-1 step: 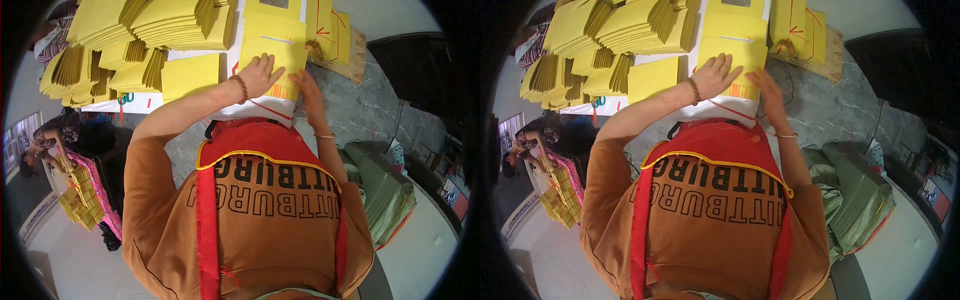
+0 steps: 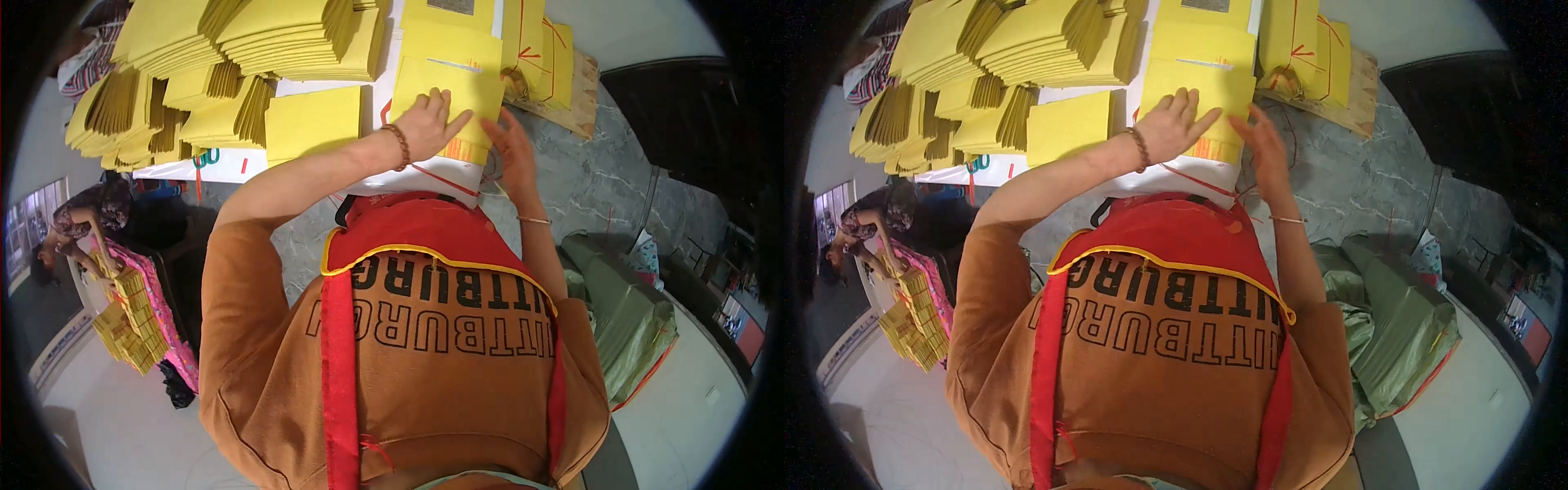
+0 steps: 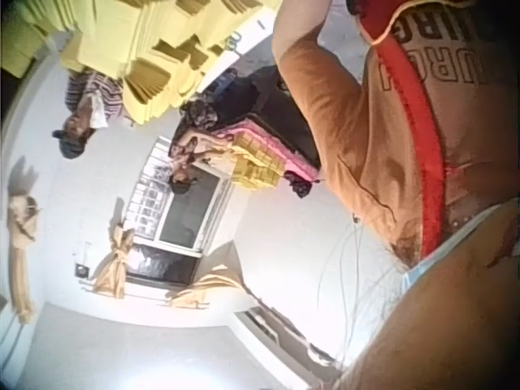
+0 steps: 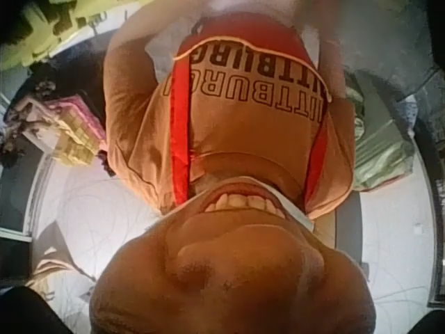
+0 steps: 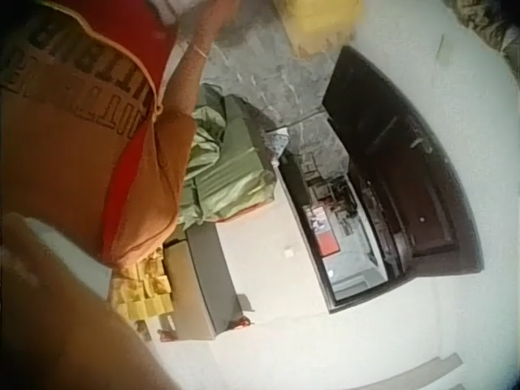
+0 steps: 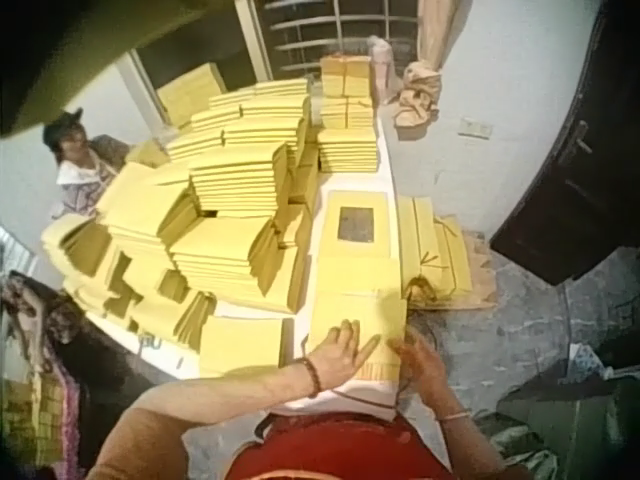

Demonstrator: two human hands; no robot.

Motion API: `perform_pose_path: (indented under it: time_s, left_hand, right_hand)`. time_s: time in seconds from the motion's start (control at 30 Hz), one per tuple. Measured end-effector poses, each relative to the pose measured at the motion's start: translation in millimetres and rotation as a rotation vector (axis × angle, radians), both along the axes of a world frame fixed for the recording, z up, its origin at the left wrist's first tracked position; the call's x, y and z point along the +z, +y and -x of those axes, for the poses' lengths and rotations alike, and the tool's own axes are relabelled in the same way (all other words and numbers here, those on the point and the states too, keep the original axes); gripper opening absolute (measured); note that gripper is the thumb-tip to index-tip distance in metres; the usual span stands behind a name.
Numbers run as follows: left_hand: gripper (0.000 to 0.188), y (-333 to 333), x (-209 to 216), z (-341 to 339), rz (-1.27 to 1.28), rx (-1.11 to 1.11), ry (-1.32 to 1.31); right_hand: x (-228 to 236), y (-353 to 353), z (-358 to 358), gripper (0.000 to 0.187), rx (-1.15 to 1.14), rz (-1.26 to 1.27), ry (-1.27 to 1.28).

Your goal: Apply silver foil squares to yellow paper sheets and stack them.

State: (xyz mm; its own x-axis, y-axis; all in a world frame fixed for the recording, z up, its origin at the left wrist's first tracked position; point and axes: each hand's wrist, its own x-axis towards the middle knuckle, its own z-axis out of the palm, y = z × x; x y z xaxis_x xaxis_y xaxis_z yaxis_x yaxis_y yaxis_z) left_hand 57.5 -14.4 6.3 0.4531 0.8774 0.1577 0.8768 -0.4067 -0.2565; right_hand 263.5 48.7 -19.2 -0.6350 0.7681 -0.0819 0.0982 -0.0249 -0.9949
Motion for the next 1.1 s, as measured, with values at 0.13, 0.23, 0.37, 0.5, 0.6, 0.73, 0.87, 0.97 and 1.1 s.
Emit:
perform_pose_path:
  time_s: [0.13, 0.23, 0.37, 0.5, 0.6, 0.73, 0.87, 0.97, 1.1]
  left_hand:
    - [0.058, 7.1, 2.0, -6.7, -0.065, 0.093, -0.179]
    - [0.058, -7.2, 34.8, 5.2, -0.045, 0.151, -0.366]
    - [0.057, -66.5, 85.6, 42.8, -0.280, 0.204, -0.413]
    - [0.058, -124.5, 52.6, 100.8, -0.235, 0.466, -0.204]
    - [0.058, -148.5, 5.0, 122.4, -0.091, 0.519, -0.262]
    - [0.060, -155.5, -9.4, 116.2, 0.045, 0.571, -0.366]
    - [0.065, -157.2, -16.5, 107.2, 0.028, 0.586, -0.248]
    - [0.072, -158.6, -6.7, 108.7, 0.122, 0.591, -0.264]
    - [0.074, -136.6, 43.2, 95.9, 0.213, 0.540, -0.316]
  right_hand:
    - [22.1, 10.6, 7.7, 0.046, -0.310, 0.275, 0.256]
    - [25.2, 16.0, 6.6, 0.046, -0.431, 0.199, 0.289]
    - [23.4, 16.6, 1.5, 0.043, -0.454, 0.161, 0.266]
    - [11.3, 13.9, 2.3, 0.035, -0.424, 0.167, 0.188]
    - [3.4, 11.6, 9.6, 0.029, -0.410, 0.174, 0.144]
    - [5.3, 2.0, 16.5, 0.025, -0.364, 0.102, 0.154]
    - [3.2, -0.3, 17.2, 0.020, -0.344, -0.282, -0.013]
    - [5.7, 1.2, 12.5, 0.017, -0.206, -0.725, -0.257]
    - [-5.2, 2.0, 13.0, 0.016, -0.112, -0.780, -0.276]
